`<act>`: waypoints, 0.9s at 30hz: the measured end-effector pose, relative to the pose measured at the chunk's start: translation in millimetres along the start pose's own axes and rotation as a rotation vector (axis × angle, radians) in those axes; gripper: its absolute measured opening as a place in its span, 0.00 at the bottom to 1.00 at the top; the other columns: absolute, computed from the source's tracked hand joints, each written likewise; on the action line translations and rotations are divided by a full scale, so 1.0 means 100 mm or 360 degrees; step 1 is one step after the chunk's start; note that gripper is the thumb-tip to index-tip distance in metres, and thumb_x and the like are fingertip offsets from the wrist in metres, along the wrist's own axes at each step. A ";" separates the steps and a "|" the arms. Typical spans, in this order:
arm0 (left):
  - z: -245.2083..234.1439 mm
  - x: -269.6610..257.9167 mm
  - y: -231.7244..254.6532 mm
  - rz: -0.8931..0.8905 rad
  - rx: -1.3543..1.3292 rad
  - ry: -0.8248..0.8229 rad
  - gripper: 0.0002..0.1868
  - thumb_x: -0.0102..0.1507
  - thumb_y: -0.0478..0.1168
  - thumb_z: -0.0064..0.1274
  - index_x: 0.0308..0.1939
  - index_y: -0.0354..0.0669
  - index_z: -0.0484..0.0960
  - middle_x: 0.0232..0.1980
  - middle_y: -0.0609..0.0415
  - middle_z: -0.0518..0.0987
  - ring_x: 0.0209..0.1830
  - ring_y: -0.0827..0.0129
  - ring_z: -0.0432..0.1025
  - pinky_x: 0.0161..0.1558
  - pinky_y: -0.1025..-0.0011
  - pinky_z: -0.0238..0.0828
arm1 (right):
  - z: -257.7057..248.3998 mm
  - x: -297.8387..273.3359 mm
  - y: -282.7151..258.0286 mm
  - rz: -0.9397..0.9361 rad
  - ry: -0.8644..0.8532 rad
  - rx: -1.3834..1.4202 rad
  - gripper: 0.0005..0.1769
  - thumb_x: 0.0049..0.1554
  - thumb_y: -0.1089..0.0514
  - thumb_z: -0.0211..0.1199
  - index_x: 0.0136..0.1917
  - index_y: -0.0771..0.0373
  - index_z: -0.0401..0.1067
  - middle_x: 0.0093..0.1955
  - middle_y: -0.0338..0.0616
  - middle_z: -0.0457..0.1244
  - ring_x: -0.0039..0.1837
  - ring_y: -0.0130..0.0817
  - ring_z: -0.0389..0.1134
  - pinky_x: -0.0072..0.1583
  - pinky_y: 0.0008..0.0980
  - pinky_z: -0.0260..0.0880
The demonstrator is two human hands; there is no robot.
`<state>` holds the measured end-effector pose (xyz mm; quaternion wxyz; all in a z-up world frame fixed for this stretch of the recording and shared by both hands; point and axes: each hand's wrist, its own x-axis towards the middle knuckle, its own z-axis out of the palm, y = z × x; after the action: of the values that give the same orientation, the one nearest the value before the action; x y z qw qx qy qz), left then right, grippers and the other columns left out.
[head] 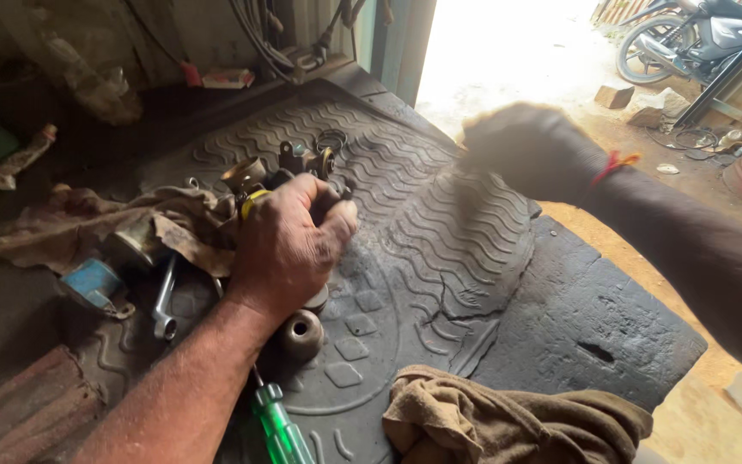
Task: The person cleans small mechanical parts on a workbench using a rag and a small brush. They wipe and scrub several cylindrical and ring-shaped components, then use the brush to clean the interior of a cylindrical part.
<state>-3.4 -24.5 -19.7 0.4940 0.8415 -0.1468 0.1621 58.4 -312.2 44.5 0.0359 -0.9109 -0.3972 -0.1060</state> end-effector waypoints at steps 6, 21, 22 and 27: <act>0.00 0.01 -0.08 -0.0049 -0.0262 0.0190 0.17 0.63 0.50 0.57 0.34 0.37 0.80 0.25 0.56 0.79 0.25 0.74 0.72 0.32 0.70 0.72 | 0.46 -0.08 -0.66 -0.0847 0.0051 0.0500 0.19 0.59 0.67 0.60 0.64 0.60 0.76 0.71 0.50 0.65 0.73 0.44 0.65 0.70 0.38 0.68; -0.02 0.03 -0.15 0.0056 -0.0425 0.0240 0.17 0.64 0.49 0.57 0.37 0.36 0.81 0.28 0.57 0.79 0.29 0.76 0.71 0.33 0.71 0.72 | 0.44 0.14 -0.70 -0.0924 0.0147 0.0435 0.30 0.44 0.71 0.57 0.60 0.59 0.77 0.66 0.47 0.66 0.68 0.44 0.67 0.66 0.38 0.70; -0.05 0.01 -0.16 0.0056 -0.0353 0.0243 0.17 0.64 0.49 0.57 0.38 0.36 0.81 0.27 0.57 0.78 0.28 0.76 0.71 0.33 0.71 0.71 | 0.49 0.14 -0.62 -0.1019 0.0212 0.0456 0.31 0.41 0.71 0.56 0.59 0.61 0.77 0.66 0.48 0.66 0.69 0.47 0.65 0.67 0.40 0.69; -0.02 0.03 -0.10 0.0068 -0.0367 0.0222 0.16 0.63 0.48 0.56 0.38 0.36 0.82 0.26 0.58 0.78 0.27 0.77 0.71 0.32 0.72 0.71 | 0.52 0.49 0.23 0.0059 -0.0091 0.0095 0.16 0.57 0.64 0.62 0.57 0.51 0.79 0.62 0.35 0.70 0.59 0.30 0.72 0.60 0.31 0.74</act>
<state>3.1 -18.5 -25.9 0.5927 0.7626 -0.1477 0.2129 116.0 -285.2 4.7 0.0538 -0.9193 -0.3841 -0.0674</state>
